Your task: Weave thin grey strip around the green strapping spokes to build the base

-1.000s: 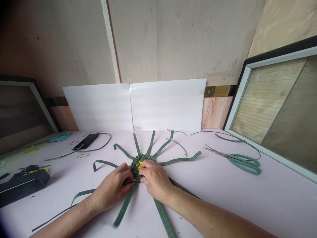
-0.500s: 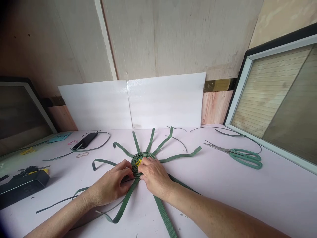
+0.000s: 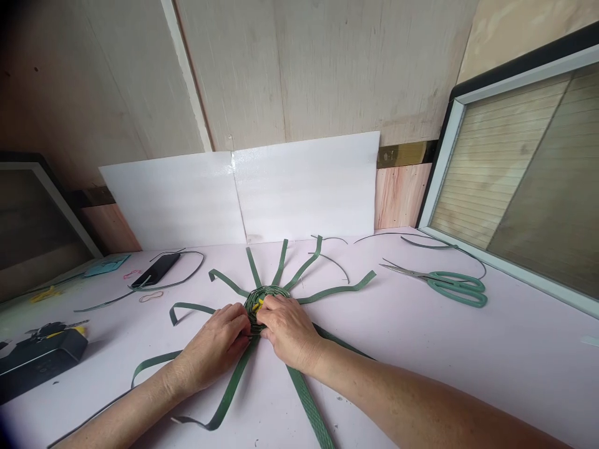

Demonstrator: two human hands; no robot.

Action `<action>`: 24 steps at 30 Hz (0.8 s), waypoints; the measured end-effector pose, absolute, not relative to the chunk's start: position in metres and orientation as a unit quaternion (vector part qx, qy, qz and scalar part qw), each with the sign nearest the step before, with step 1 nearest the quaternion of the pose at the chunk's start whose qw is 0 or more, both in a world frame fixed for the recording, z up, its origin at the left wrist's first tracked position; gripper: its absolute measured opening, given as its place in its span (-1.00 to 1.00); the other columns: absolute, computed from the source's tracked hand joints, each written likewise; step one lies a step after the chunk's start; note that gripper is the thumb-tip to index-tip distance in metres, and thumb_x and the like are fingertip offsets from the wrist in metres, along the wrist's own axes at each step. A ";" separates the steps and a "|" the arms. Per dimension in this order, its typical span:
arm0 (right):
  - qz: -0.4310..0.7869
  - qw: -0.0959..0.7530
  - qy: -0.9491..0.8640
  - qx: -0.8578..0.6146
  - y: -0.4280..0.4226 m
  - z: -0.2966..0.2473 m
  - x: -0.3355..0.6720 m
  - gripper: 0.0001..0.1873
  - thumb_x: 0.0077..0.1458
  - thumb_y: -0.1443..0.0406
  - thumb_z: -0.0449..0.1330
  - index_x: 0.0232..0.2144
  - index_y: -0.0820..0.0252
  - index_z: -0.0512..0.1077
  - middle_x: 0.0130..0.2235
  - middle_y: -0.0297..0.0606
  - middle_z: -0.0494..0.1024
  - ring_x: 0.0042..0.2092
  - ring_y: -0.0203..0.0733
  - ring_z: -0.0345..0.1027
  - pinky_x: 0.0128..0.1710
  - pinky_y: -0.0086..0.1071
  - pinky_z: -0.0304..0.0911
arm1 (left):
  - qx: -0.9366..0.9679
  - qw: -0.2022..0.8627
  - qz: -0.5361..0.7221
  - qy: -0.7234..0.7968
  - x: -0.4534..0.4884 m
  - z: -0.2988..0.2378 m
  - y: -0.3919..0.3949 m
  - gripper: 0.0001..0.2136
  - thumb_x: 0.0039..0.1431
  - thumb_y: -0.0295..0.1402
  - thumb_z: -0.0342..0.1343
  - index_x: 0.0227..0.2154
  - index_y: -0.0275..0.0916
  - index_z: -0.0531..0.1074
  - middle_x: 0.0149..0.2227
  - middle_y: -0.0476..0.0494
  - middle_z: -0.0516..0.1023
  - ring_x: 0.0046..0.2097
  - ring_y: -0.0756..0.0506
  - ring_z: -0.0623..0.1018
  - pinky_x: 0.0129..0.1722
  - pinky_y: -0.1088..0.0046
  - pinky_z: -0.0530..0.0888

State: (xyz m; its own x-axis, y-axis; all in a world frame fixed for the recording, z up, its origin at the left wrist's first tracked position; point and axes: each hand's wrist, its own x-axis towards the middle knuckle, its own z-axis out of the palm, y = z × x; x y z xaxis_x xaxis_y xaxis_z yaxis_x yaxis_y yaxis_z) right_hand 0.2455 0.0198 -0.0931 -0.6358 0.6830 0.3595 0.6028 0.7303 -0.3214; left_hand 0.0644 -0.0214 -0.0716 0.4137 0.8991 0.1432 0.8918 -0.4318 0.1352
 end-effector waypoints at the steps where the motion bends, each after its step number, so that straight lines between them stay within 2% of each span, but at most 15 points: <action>1: 0.084 0.236 -0.900 -0.356 0.020 -0.093 0.246 -0.87 0.05 0.48 0.27 -0.37 0.20 0.42 -0.25 -0.28 0.40 -0.16 -0.14 0.28 -0.18 -0.25 0.20 | 0.840 0.000 0.075 0.537 0.066 -0.070 -0.021 -0.86 0.15 -0.58 -0.05 -0.39 -0.25 0.36 -0.26 -0.14 0.42 -0.22 -0.11 0.43 -0.17 0.30 0.41; 6: 0.074 0.228 -0.902 -0.358 0.017 -0.091 0.246 -0.87 0.04 0.49 0.26 -0.41 0.22 0.39 -0.26 -0.27 0.40 -0.19 -0.14 0.28 -0.21 -0.25 0.21 | 0.856 -0.067 0.003 0.513 0.068 -0.070 -0.017 -0.83 0.22 -0.58 -0.12 -0.32 -0.28 0.36 -0.29 -0.16 0.46 -0.28 -0.12 0.47 -0.26 0.33 0.44; 10: 0.097 0.243 -0.897 -0.356 0.020 -0.095 0.246 -0.86 0.03 0.50 0.25 -0.37 0.21 0.45 -0.25 -0.26 0.43 -0.16 -0.11 0.30 -0.16 -0.22 0.23 | 0.874 -0.054 0.016 0.483 0.064 -0.072 -0.014 -0.84 0.21 -0.58 -0.11 -0.31 -0.27 0.34 -0.26 -0.15 0.47 -0.29 -0.09 0.48 -0.31 0.41 0.43; 13: 0.202 0.288 -0.873 -0.337 0.031 -0.092 0.252 -0.77 -0.01 0.53 0.24 -0.30 0.19 0.50 -0.17 -0.26 0.48 -0.12 -0.15 0.35 -0.09 -0.27 0.26 | 0.875 -0.043 0.022 0.483 0.062 -0.072 -0.013 -0.86 0.20 -0.56 -0.10 -0.32 -0.26 0.33 -0.26 -0.15 0.47 -0.30 -0.08 0.48 -0.33 0.44 0.42; 16: 0.323 0.307 -0.817 -0.365 0.036 -0.063 0.270 -0.82 0.07 0.47 0.17 -0.29 0.22 0.52 -0.18 -0.26 0.53 -0.27 -0.24 0.41 -0.23 -0.35 0.31 | 0.873 -0.041 0.021 0.486 0.062 -0.070 -0.012 -0.87 0.18 -0.56 -0.10 -0.36 -0.26 0.32 -0.28 -0.13 0.47 -0.34 -0.08 0.48 -0.37 0.45 0.39; 19: 0.262 0.309 -0.827 -0.389 0.014 -0.007 0.296 -0.83 0.17 0.35 0.11 -0.32 0.15 0.52 -0.21 -0.30 0.55 -0.17 -0.16 0.41 -0.16 -0.30 0.28 | 0.871 -0.033 0.026 0.489 0.063 -0.070 -0.012 -0.87 0.19 -0.55 -0.10 -0.38 -0.26 0.32 -0.29 -0.14 0.48 -0.35 -0.08 0.48 -0.39 0.46 0.37; 22: 0.146 0.324 -0.850 -0.388 -0.024 0.042 0.316 -0.79 0.22 0.31 0.06 -0.31 0.03 0.51 -0.19 -0.30 0.53 -0.18 -0.14 0.40 -0.22 -0.29 0.28 | 0.871 -0.024 0.034 0.489 0.063 -0.069 -0.011 -0.87 0.19 -0.55 -0.09 -0.39 -0.27 0.33 -0.31 -0.17 0.47 -0.35 -0.10 0.50 -0.39 0.44 0.37; 24: 0.119 0.287 -0.885 -0.346 -0.044 0.053 0.315 -0.77 0.23 0.32 0.04 -0.31 0.00 0.50 -0.23 -0.27 0.52 -0.22 -0.12 0.40 -0.26 -0.28 0.28 | 0.872 -0.018 0.039 0.488 0.064 -0.068 -0.011 -0.87 0.17 -0.55 -0.08 -0.39 -0.27 0.33 -0.31 -0.18 0.47 -0.35 -0.11 0.50 -0.39 0.43 0.37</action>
